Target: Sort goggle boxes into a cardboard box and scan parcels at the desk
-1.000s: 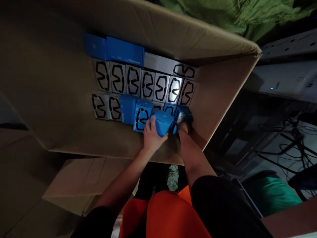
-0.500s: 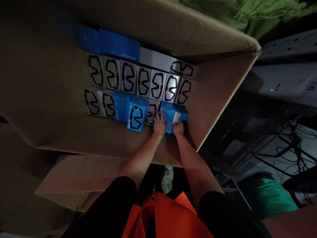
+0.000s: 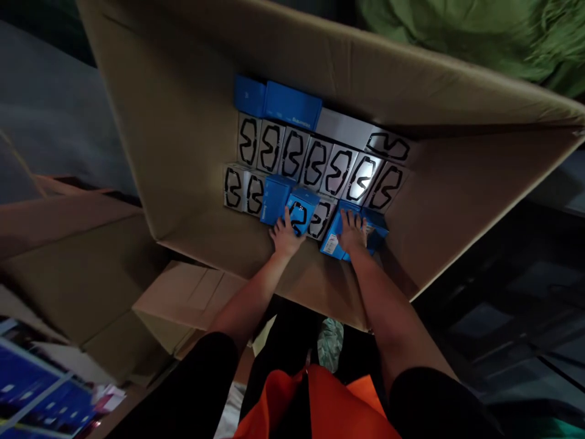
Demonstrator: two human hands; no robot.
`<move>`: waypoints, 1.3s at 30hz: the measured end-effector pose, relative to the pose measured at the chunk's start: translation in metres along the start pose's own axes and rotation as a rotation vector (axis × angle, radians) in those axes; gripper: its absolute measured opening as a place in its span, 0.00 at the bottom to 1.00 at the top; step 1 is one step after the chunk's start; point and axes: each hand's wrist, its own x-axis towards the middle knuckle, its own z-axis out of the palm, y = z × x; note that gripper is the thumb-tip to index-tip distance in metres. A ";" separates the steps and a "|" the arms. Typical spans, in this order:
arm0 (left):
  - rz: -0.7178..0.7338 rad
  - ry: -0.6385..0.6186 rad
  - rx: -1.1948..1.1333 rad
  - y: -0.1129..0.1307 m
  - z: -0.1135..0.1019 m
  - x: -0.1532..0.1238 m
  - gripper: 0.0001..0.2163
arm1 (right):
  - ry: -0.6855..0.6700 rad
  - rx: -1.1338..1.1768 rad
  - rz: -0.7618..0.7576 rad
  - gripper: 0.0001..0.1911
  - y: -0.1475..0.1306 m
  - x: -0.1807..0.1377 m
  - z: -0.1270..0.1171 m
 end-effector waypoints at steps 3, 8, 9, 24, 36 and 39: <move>0.007 -0.072 -0.023 -0.009 0.010 -0.004 0.55 | -0.076 -0.063 0.021 0.52 0.002 0.001 0.011; 0.200 0.047 -0.150 0.000 -0.024 0.001 0.58 | -0.079 -0.156 0.029 0.50 0.002 0.010 0.012; 0.228 0.092 -0.182 0.004 -0.034 0.008 0.59 | -0.073 -0.182 0.029 0.50 0.002 0.010 0.013; 0.150 0.066 -0.056 0.091 -0.023 0.136 0.52 | -0.111 -0.246 0.048 0.49 -0.003 0.013 0.010; 0.074 0.094 -0.076 0.097 -0.009 0.138 0.51 | -0.098 -0.180 0.050 0.50 -0.008 0.013 0.005; 0.083 0.103 -0.022 0.095 -0.001 0.140 0.50 | -0.084 -0.174 0.040 0.49 -0.005 0.013 0.008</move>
